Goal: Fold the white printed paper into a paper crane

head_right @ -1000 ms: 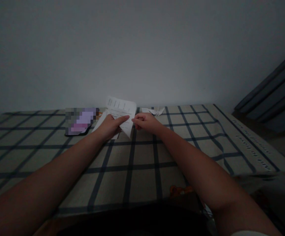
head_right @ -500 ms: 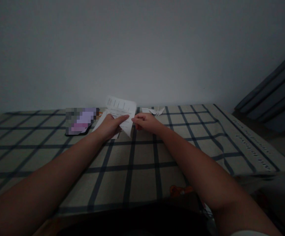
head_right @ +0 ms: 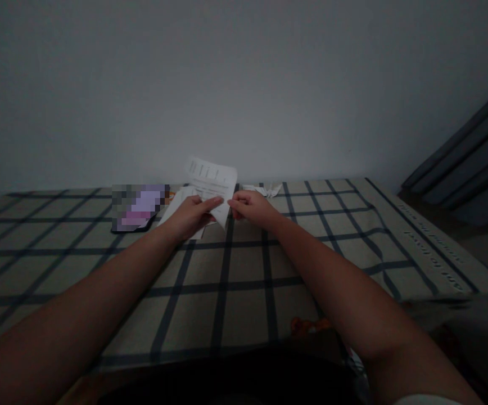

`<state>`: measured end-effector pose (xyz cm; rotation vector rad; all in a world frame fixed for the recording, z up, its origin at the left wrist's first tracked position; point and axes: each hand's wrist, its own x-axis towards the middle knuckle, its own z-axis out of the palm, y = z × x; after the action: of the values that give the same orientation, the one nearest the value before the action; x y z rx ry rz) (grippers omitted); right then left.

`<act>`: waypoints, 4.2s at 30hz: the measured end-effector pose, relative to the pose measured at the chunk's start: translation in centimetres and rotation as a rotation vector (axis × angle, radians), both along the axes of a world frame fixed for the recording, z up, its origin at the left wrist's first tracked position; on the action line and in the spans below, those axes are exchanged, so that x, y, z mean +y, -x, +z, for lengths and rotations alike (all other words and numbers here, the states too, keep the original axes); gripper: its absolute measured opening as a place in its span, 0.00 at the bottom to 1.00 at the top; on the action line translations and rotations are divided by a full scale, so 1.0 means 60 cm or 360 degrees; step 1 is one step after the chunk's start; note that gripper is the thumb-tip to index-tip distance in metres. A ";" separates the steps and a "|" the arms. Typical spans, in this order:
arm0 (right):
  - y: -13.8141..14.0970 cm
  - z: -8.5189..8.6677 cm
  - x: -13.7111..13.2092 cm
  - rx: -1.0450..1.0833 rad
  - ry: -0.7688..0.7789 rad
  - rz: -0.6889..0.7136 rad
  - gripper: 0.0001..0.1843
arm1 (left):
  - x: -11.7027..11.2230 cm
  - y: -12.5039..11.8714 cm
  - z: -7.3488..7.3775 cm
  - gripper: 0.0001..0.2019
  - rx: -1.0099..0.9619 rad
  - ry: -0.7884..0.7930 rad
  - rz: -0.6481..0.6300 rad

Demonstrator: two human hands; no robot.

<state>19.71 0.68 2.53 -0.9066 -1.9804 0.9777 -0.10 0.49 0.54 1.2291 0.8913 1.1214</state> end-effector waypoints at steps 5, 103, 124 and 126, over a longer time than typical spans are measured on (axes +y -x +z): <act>0.000 -0.001 0.002 0.0103 -0.0013 -0.0111 0.16 | 0.003 0.007 -0.005 0.18 0.0396 -0.0085 -0.0037; 0.003 0.004 -0.006 0.0005 -0.0046 -0.0012 0.16 | 0.004 0.013 0.002 0.20 0.0467 -0.0062 -0.0106; 0.005 -0.007 -0.001 0.0173 -0.0033 -0.0126 0.16 | -0.008 0.008 0.016 0.16 0.0583 -0.0161 -0.0209; 0.006 -0.009 0.001 0.0183 -0.0014 -0.0126 0.15 | -0.005 0.008 0.013 0.16 0.0574 -0.0136 -0.0179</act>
<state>19.36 0.71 2.00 -0.8969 -1.8377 0.9542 -0.58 0.20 1.31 1.5639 1.0357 0.8685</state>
